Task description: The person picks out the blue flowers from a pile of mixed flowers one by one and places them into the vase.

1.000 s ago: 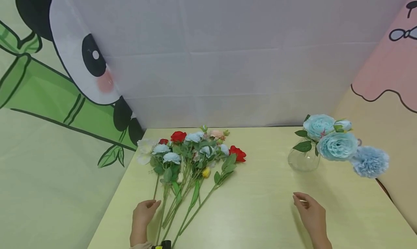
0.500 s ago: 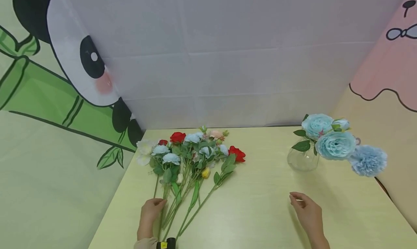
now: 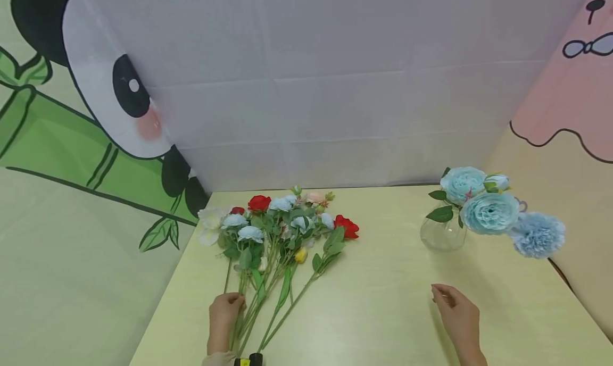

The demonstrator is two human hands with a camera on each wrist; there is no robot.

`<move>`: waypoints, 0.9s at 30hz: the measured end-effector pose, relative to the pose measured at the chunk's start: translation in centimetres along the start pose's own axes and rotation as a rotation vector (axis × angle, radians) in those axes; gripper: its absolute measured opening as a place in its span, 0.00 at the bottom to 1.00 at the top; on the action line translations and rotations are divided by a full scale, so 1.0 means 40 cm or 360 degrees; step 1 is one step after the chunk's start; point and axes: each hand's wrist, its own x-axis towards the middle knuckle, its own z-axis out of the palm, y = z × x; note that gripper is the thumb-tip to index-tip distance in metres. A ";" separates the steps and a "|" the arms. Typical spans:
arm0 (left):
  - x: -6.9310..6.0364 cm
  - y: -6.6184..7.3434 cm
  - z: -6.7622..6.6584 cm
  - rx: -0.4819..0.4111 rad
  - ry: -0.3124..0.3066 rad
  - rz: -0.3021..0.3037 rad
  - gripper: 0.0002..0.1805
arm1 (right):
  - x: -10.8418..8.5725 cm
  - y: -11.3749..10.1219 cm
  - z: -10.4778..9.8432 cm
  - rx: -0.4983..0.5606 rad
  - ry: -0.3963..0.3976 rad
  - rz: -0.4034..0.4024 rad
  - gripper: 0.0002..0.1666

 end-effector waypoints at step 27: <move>-0.003 0.032 0.001 -0.0619 0.0616 0.0158 0.13 | -0.007 -0.009 -0.001 0.0022 0.0004 0.0062 0.09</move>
